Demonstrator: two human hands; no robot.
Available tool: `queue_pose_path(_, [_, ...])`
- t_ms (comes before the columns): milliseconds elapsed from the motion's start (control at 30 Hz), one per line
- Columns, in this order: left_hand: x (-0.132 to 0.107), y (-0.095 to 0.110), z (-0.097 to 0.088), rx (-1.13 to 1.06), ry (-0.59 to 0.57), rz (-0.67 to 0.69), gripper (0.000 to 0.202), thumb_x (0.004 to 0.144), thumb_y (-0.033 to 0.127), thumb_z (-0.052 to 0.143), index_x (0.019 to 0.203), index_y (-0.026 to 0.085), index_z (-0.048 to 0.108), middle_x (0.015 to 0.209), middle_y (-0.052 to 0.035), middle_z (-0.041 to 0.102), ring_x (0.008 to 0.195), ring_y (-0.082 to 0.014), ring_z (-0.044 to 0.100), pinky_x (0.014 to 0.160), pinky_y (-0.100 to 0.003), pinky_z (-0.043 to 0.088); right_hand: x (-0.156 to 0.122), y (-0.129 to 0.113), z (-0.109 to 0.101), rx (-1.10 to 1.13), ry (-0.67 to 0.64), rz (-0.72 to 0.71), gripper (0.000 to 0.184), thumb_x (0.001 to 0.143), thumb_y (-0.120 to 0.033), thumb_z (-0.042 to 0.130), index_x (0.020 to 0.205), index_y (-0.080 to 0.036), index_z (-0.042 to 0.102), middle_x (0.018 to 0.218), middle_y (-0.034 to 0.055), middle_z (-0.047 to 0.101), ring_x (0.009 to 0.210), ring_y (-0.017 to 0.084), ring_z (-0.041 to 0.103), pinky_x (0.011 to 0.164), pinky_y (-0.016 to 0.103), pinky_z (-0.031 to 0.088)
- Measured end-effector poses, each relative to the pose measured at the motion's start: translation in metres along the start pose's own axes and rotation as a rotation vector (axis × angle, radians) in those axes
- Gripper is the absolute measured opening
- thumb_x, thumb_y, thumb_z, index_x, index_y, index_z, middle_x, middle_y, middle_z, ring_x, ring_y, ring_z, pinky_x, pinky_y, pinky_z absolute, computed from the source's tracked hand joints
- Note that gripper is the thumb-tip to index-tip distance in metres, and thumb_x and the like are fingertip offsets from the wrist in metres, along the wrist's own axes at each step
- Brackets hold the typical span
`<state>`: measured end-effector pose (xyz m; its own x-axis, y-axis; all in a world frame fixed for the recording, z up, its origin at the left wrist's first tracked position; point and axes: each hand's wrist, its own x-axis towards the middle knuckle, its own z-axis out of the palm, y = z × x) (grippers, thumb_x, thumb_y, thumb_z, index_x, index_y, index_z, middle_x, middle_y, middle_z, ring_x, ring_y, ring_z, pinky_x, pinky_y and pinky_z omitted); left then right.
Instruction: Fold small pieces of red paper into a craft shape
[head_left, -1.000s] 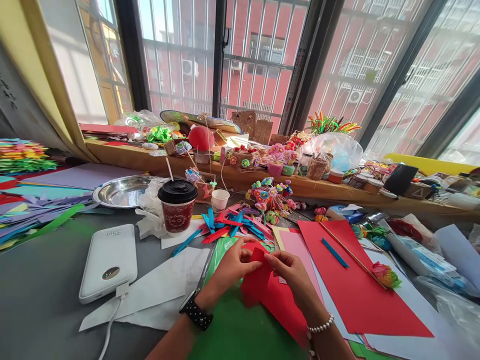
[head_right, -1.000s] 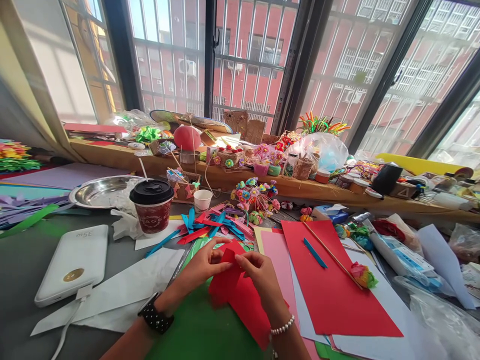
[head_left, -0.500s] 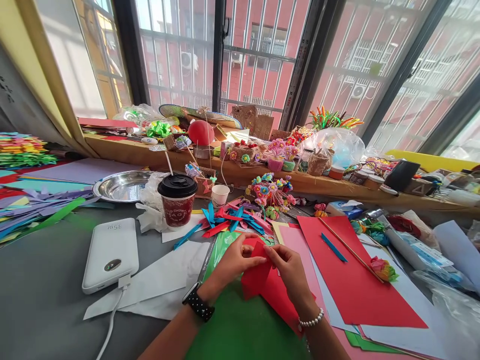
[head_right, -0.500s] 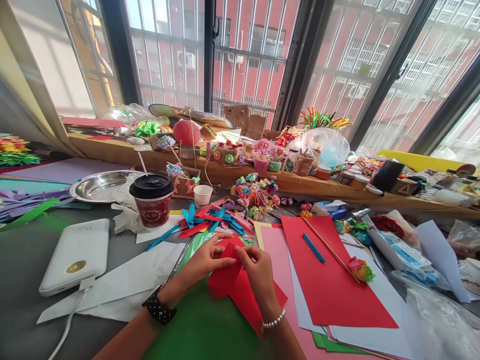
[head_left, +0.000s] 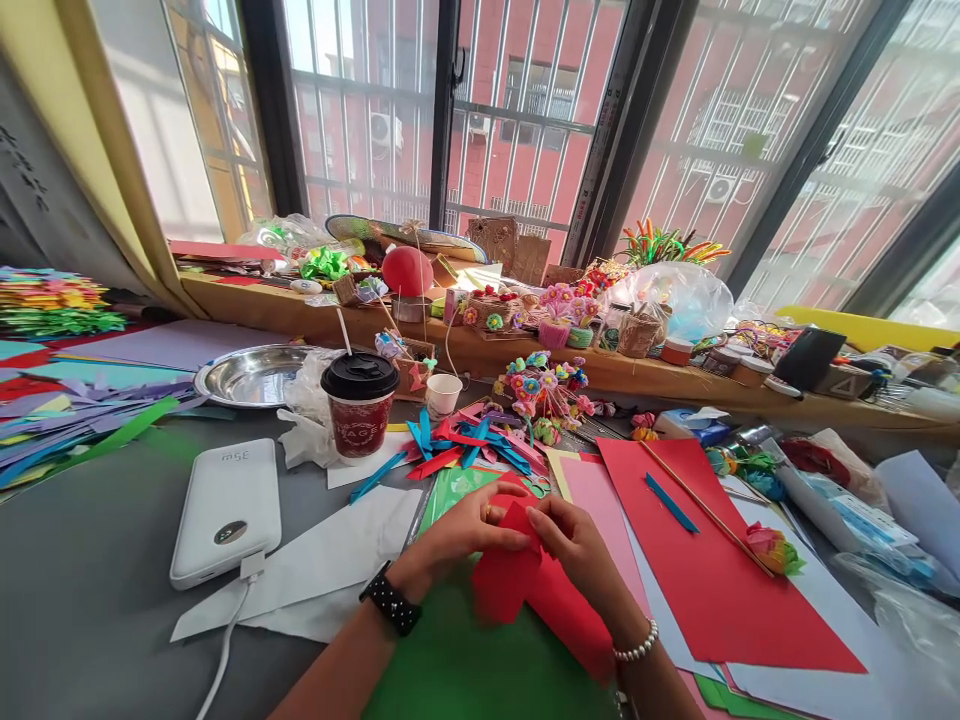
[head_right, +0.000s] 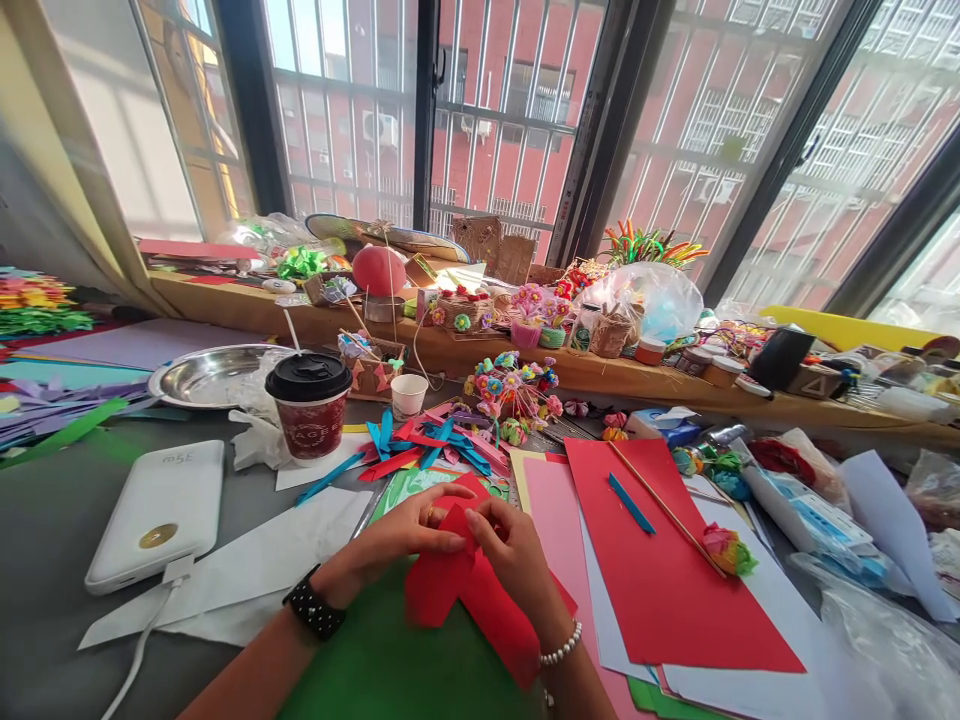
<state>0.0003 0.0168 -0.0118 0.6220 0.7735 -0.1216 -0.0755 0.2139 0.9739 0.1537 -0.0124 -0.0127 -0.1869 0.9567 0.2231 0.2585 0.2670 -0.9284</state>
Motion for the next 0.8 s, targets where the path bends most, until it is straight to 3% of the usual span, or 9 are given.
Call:
queue_pose_path(67, [0.0,-0.001,-0.001,0.006,-0.025,0.005,0.055,0.055,0.026,0.068,0.103,0.018,0.041,0.07,0.0006,0.058,0.066,-0.0153,0.056,0.056,-0.023,0.039,0.001,0.002,0.001,-0.028,-0.018,-0.008,0.027,0.078,-0.036,0.04,0.059,-0.017,0.042,0.051,-0.004,0.039,0.047,0.009,0.035,0.044,0.02,0.028])
queue_pose_path(300, [0.004,-0.006,0.001,0.078,0.061,0.053,0.056,0.053,0.029,0.068,0.101,0.017,0.042,0.073,-0.0013,0.058,0.068,-0.0167,0.056,0.056,-0.023,0.04,0.002,0.008,0.01,-0.277,0.163,-0.058,0.027,0.078,-0.036,0.038,0.057,-0.018,0.037,0.051,-0.0041,0.035,0.047,0.01,0.032,0.044,0.021,0.024])
queue_pose_path(500, [0.003,-0.004,-0.001,-0.012,-0.005,0.04,0.055,0.054,0.022,0.069,0.1,0.017,0.039,0.067,0.0015,0.058,0.06,-0.0124,0.056,0.052,-0.021,0.041,0.001,0.008,0.002,-0.267,-0.069,-0.094,0.031,0.082,-0.035,0.032,0.057,-0.018,0.039,0.051,-0.0031,0.041,0.047,0.01,0.037,0.045,0.021,0.026])
queue_pose_path(733, [0.003,-0.004,-0.003,-0.057,0.002,0.057,0.051,0.055,0.02,0.068,0.098,0.017,0.041,0.066,0.0027,0.057,0.059,-0.0109,0.055,0.052,-0.019,0.04,0.002,0.014,0.009,-0.382,0.063,-0.106,0.031,0.082,-0.036,0.03,0.056,-0.02,0.034,0.053,-0.0023,0.038,0.048,0.012,0.035,0.045,0.023,0.025])
queue_pose_path(800, [0.003,-0.004,-0.004,-0.044,0.028,0.042,0.054,0.054,0.021,0.069,0.1,0.018,0.04,0.069,0.0016,0.058,0.061,-0.0129,0.057,0.053,-0.021,0.041,0.003,0.015,0.01,-0.37,0.032,-0.097,0.032,0.083,-0.036,0.028,0.056,-0.02,0.034,0.053,-0.0016,0.039,0.05,0.013,0.037,0.046,0.024,0.027])
